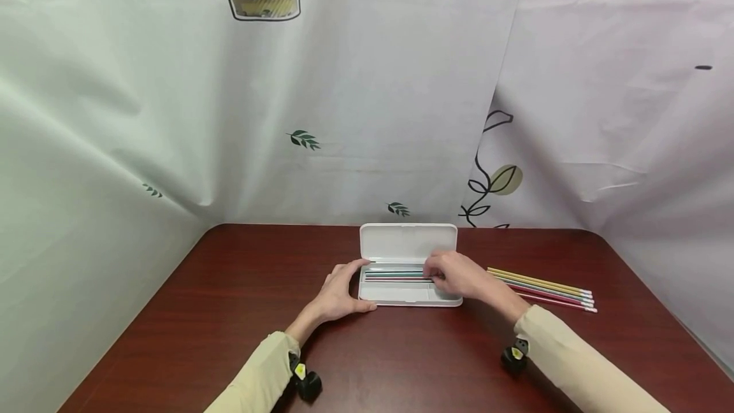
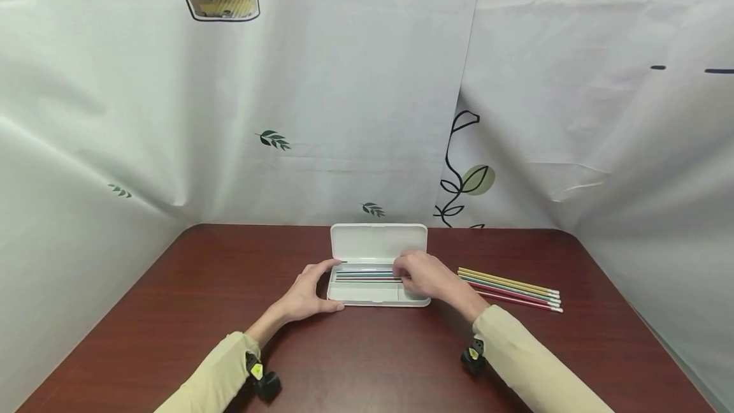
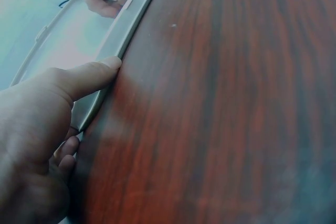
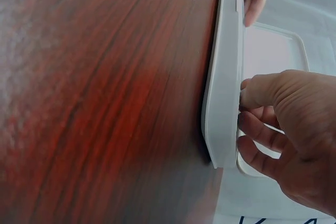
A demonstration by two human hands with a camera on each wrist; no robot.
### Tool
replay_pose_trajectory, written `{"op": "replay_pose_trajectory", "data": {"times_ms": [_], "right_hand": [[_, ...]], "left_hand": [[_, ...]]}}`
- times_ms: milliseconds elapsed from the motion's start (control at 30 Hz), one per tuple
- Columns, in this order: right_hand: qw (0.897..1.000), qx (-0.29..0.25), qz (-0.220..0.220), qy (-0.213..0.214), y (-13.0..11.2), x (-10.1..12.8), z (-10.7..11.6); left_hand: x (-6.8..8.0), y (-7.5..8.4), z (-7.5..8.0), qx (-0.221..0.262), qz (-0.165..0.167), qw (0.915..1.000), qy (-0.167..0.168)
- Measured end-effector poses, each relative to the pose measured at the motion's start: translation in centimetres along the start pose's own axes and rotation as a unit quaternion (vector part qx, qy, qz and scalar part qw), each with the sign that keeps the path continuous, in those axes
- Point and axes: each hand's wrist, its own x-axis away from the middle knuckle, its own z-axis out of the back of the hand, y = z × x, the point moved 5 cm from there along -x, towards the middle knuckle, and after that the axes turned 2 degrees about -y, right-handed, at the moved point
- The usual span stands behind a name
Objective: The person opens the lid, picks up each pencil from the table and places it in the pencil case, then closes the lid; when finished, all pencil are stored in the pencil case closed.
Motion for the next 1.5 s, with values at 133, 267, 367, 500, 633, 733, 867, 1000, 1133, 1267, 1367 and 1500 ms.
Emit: {"op": "replay_pose_trajectory", "data": {"times_ms": [133, 267, 367, 500, 633, 733, 867, 1000, 1133, 1267, 1367, 1500], "right_hand": [[1.000, 0.001, 0.001, 0.018, 0.1, 0.3, 0.4], [0.999, -0.003, -0.001, 0.046, 0.4, 1.3, 1.9], [0.998, -0.002, -0.018, 0.063, 0.9, 2.6, 3.1], [0.995, 0.005, -0.019, 0.101, 2.1, 5.2, 4.4], [0.990, 0.011, -0.015, 0.137, 3.6, 8.5, 5.5], [0.988, 0.019, -0.017, 0.154, 4.5, 10.8, 6.0], [0.985, 0.036, -0.023, 0.169, 5.2, 13.5, 6.5], [0.982, 0.052, -0.048, 0.173, 5.9, 15.9, 6.6], [0.981, 0.067, -0.075, 0.165, 6.7, 17.7, 6.3], [0.981, 0.074, -0.095, 0.155, 7.1, 19.0, 6.2], [0.980, 0.079, -0.107, 0.151, 7.4, 19.5, 6.1], [0.978, 0.088, -0.116, 0.149, 7.6, 19.9, 6.0]], "left_hand": [[0.0, 0.0, 0.0, 0.001, 0.002, 1.0000, -0.003], [-0.1, 0.2, 0.1, 0.006, -0.004, 1.0000, 0.000], [-0.1, 0.2, 0.2, 0.004, 0.000, 1.0000, 0.000], [-0.2, 0.1, 0.4, 0.000, 0.001, 1.0000, 0.002], [-0.2, 0.1, 0.4, 0.000, -0.004, 1.0000, 0.003], [-0.2, 0.1, 0.4, -0.001, -0.002, 1.0000, 0.000], [-0.2, 0.0, 0.4, -0.002, -0.001, 1.0000, -0.003], [-0.3, 0.0, 0.4, -0.004, -0.003, 1.0000, -0.003], [-0.3, 0.1, 0.3, 0.000, -0.003, 1.0000, -0.003], [-0.2, 0.1, 0.2, 0.002, 0.000, 1.0000, -0.001], [-0.2, 0.1, 0.2, 0.001, 0.002, 1.0000, 0.001], [-0.2, 0.1, 0.1, 0.000, 0.004, 1.0000, 0.002]]}}
